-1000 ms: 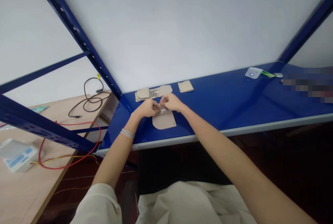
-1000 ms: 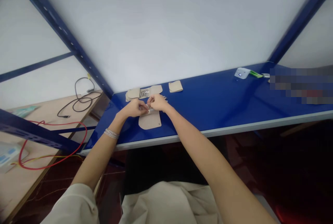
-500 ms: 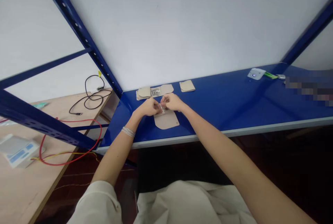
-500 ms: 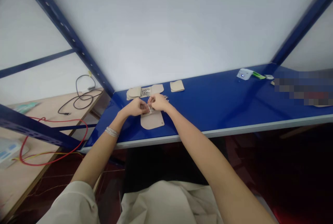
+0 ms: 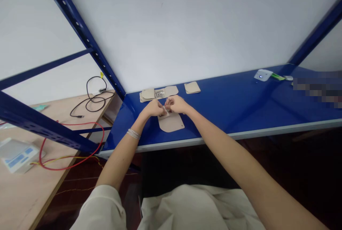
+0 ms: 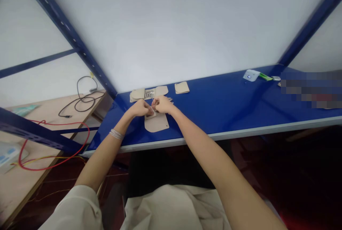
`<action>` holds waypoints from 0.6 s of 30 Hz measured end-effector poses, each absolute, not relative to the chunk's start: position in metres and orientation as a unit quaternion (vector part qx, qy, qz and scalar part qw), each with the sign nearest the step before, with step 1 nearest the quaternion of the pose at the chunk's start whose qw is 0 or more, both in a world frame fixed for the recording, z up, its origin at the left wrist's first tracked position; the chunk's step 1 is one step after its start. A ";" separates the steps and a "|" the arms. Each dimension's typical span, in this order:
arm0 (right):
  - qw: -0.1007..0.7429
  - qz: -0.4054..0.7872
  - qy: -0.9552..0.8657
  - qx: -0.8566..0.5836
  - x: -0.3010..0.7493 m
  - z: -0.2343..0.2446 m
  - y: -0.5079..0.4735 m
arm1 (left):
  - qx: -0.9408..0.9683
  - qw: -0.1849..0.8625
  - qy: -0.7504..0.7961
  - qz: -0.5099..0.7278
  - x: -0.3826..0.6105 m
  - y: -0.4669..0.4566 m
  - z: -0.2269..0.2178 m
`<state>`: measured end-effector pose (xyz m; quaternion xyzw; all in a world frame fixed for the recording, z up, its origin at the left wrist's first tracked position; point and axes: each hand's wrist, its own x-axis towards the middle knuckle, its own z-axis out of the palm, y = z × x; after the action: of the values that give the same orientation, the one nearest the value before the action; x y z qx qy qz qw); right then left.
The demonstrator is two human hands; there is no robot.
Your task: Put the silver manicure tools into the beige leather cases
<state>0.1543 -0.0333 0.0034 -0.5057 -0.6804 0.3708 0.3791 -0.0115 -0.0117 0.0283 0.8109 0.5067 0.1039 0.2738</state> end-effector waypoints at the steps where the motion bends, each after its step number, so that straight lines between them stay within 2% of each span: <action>1: 0.378 0.367 -0.684 -0.505 0.154 0.004 -0.034 | 0.807 0.271 0.515 0.103 -0.010 -0.012 0.029; 18: 0.365 0.334 -0.711 -0.499 0.154 0.001 -0.030 | 0.774 0.259 0.572 0.079 -0.009 -0.011 0.028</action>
<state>0.1542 -0.0304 0.0011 -0.4993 -0.7113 0.3341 0.3649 -0.0092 -0.0106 0.0280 0.7741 0.5722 0.0795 0.2588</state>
